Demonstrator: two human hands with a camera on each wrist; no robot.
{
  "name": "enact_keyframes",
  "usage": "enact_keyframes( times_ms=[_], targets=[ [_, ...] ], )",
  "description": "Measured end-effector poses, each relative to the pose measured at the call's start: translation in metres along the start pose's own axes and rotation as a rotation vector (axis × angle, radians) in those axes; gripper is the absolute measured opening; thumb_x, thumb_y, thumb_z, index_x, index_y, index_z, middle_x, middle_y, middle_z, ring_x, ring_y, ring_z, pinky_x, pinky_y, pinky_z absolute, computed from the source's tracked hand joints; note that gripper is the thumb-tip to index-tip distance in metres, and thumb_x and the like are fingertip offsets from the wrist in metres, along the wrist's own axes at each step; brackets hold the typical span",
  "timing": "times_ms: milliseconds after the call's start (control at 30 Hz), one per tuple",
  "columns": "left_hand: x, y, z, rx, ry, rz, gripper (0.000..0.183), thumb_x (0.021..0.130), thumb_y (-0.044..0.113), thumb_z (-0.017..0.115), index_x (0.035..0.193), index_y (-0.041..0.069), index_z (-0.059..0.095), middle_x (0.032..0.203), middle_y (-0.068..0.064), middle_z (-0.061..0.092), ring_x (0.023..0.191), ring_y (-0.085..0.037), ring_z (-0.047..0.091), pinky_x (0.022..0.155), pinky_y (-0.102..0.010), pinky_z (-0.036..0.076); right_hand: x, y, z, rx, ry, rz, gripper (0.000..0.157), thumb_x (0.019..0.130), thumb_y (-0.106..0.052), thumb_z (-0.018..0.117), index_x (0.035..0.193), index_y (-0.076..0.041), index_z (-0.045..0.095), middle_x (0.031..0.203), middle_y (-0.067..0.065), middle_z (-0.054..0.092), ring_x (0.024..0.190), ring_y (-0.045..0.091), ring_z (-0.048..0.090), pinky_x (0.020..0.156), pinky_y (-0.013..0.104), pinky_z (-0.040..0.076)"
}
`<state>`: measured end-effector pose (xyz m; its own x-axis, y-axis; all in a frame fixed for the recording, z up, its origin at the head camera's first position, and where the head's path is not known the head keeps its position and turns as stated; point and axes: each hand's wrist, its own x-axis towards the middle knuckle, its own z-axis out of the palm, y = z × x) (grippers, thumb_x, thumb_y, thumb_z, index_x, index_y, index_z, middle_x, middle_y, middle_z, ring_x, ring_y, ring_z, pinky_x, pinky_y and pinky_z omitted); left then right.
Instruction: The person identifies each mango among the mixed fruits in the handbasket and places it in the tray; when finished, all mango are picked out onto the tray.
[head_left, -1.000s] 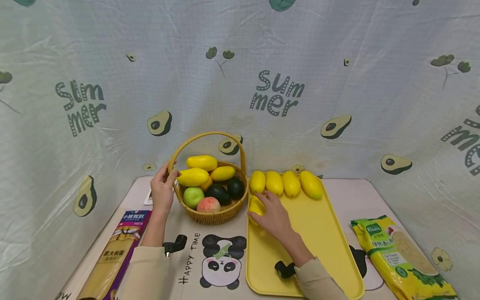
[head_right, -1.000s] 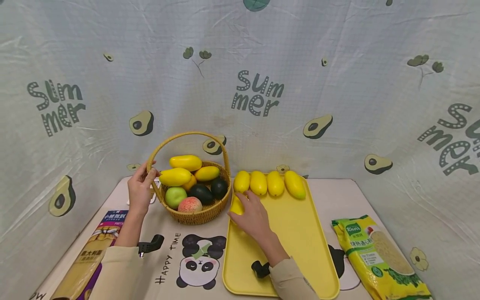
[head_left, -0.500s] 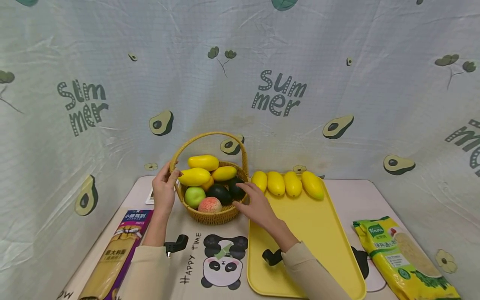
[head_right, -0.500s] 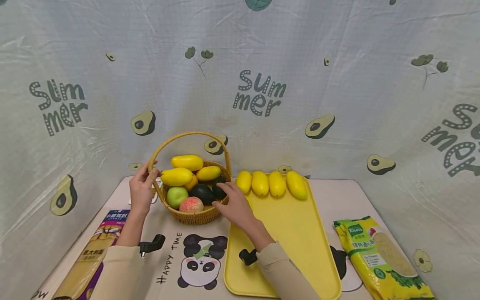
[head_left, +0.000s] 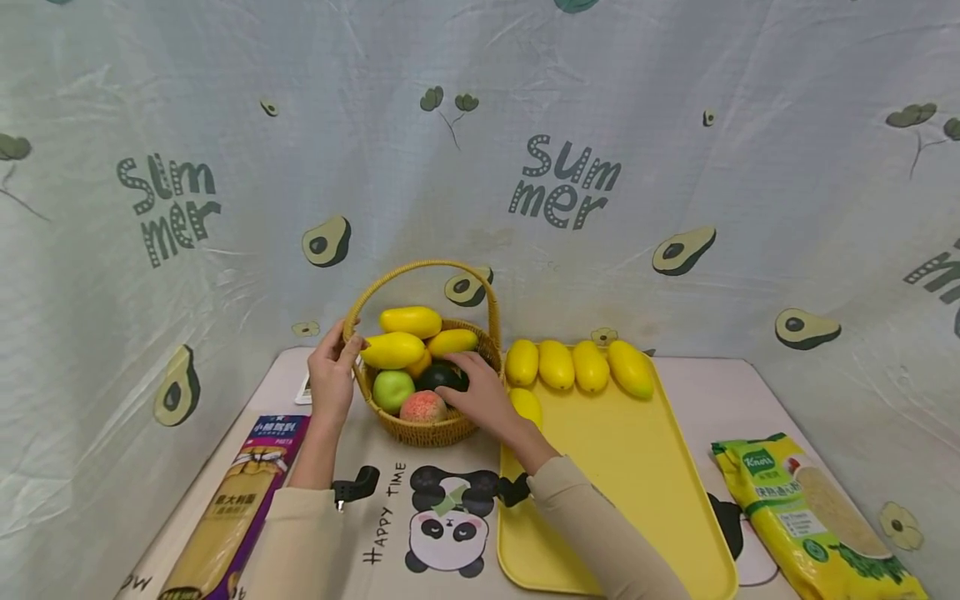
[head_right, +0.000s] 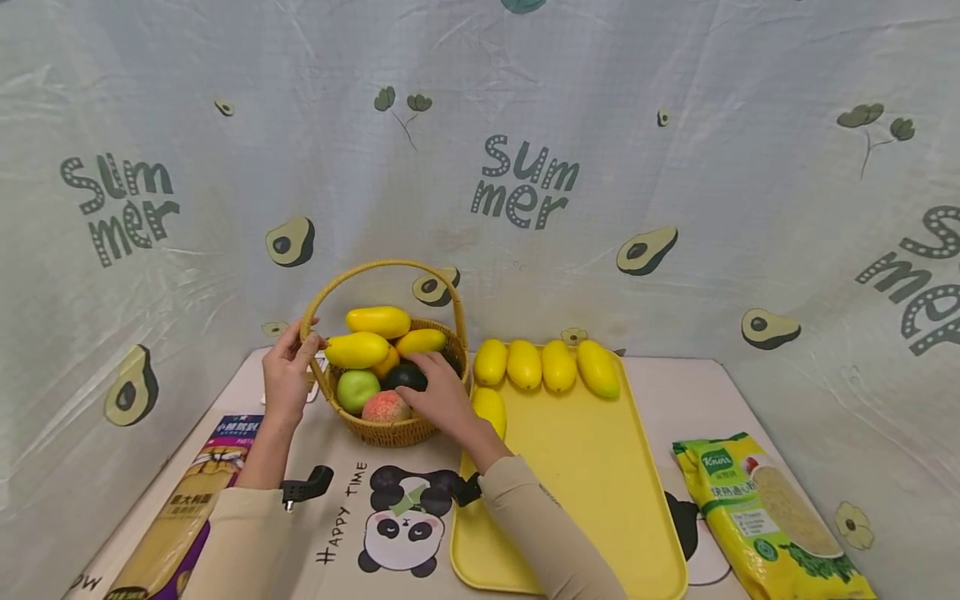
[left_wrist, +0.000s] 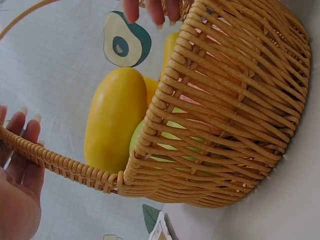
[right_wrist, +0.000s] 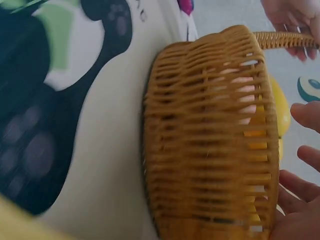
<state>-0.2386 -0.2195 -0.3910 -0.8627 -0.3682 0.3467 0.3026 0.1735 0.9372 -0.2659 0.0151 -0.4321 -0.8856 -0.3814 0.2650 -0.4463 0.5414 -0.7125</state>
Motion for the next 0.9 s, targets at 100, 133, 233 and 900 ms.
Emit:
enact_keyframes(
  times_ms=[100,133,233,900],
  targets=[
    [0.002,-0.004,0.0,0.008,0.008,0.018,0.035,0.103,0.024,0.053,0.135,0.009,0.06,0.093,0.007,0.064,0.095,-0.008,0.059,0.095,-0.02,0.043,0.01,-0.007,0.005,0.03,-0.011,-0.005,0.059,0.091,-0.035,0.069,0.145,-0.02,0.05,0.146,0.003,0.05,0.134,0.024,0.049,0.112,0.046,0.041],
    [0.003,-0.005,0.0,0.008,0.007,0.02,0.036,0.103,0.025,0.053,0.135,0.01,0.06,0.094,0.006,0.064,0.096,-0.008,0.06,0.096,-0.02,0.043,0.012,-0.01,0.006,0.038,-0.017,0.002,0.06,0.092,-0.036,0.068,0.146,-0.02,0.049,0.146,0.003,0.05,0.135,0.023,0.048,0.113,0.047,0.04],
    [0.003,-0.005,-0.001,0.015,0.003,0.022,0.037,0.103,0.029,0.053,0.135,0.011,0.06,0.097,0.004,0.063,0.097,-0.008,0.059,0.098,-0.021,0.043,0.022,-0.015,0.012,0.061,-0.03,0.02,0.064,0.093,-0.036,0.068,0.15,-0.021,0.044,0.15,0.002,0.046,0.138,0.023,0.046,0.114,0.048,0.039],
    [-0.006,0.023,-0.003,0.007,-0.034,-0.032,0.035,0.104,0.016,0.051,0.136,0.003,0.058,0.111,-0.026,0.062,0.096,-0.01,0.06,0.096,-0.019,0.044,0.068,-0.027,0.035,0.023,-0.097,0.008,0.07,0.093,-0.03,0.068,0.154,-0.026,0.036,0.155,0.006,0.038,0.136,0.024,0.046,0.112,0.045,0.04]
  ],
)
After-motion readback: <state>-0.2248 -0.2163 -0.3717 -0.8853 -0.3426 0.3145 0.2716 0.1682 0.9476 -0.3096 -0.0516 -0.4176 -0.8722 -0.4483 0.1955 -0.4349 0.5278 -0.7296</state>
